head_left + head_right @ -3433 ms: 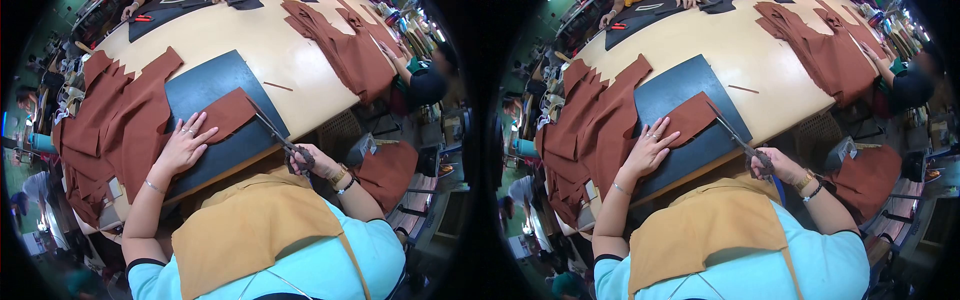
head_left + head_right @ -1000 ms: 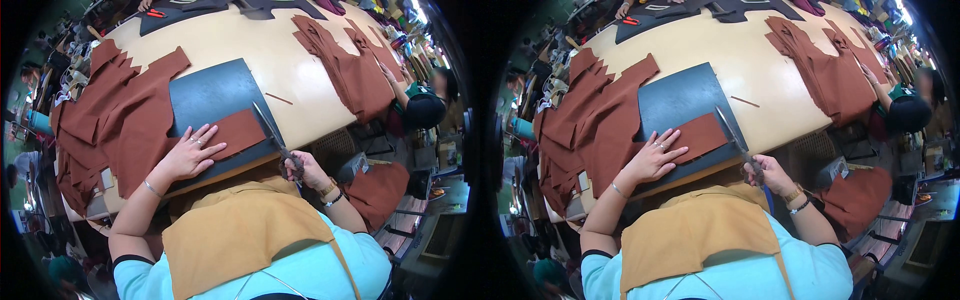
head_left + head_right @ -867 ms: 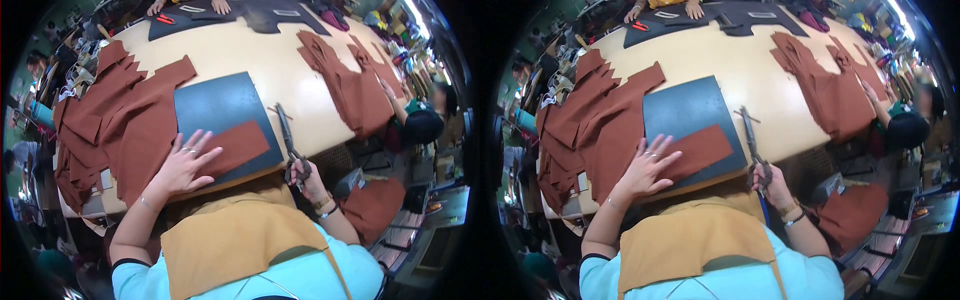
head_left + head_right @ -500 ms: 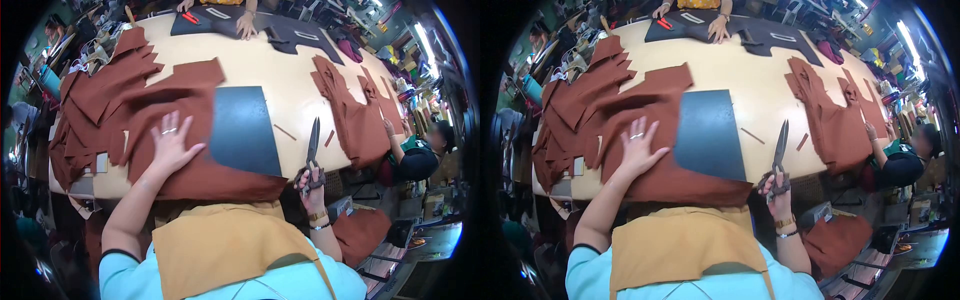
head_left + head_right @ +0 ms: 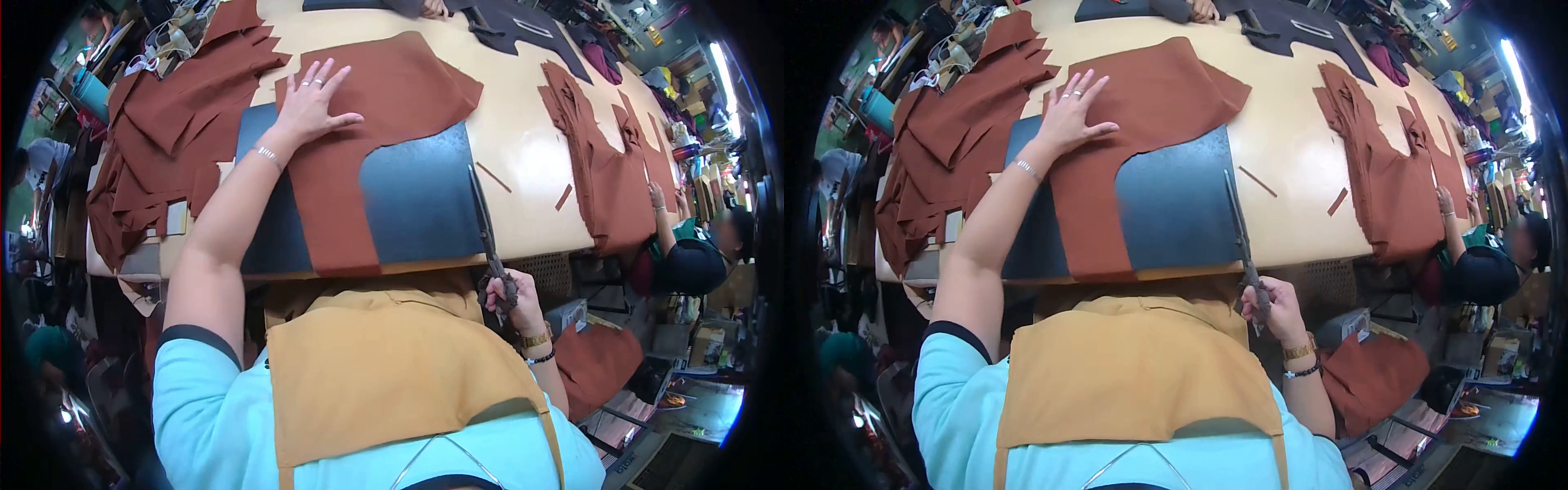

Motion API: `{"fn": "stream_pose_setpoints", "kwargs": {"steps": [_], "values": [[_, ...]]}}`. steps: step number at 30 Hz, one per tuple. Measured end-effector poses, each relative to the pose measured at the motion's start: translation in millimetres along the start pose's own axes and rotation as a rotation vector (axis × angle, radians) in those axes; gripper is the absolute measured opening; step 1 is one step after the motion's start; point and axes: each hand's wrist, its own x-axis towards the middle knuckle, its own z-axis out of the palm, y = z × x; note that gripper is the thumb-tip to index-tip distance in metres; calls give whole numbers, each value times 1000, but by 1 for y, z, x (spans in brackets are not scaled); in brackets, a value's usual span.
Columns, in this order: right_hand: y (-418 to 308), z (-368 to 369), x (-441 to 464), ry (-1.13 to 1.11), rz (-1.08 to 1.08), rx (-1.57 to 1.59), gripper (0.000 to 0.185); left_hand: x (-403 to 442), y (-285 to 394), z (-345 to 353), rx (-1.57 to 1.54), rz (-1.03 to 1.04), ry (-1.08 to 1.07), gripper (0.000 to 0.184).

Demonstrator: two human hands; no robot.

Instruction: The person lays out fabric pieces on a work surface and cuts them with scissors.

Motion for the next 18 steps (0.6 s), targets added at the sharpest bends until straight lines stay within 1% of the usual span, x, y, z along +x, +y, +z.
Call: {"fn": "stream_pose_setpoints", "kwargs": {"steps": [2,3,6,8,10,13,16,17,18], "values": [[0,3,3,-62,23,-1,17,-29,7,-8,-124,57,27,84],[-1,6,3,-81,33,-5,17,-48,19,-25,-164,134,-19,75],[-8,11,4,-128,102,2,17,-106,45,-55,-350,269,-184,73],[-11,14,4,-158,108,-12,17,-138,59,-70,-435,312,-288,77],[-10,16,6,-190,106,-6,18,-156,71,-86,-428,369,-321,74],[-6,18,8,-232,112,17,19,-174,78,-75,-380,345,-367,65],[-9,22,8,-244,153,20,21,-173,85,-70,-346,363,-350,57],[-8,21,9,-269,161,21,23,-172,91,-68,-375,367,-337,49],[-8,20,8,-293,167,21,24,-172,97,-65,-386,354,-323,47]]}}
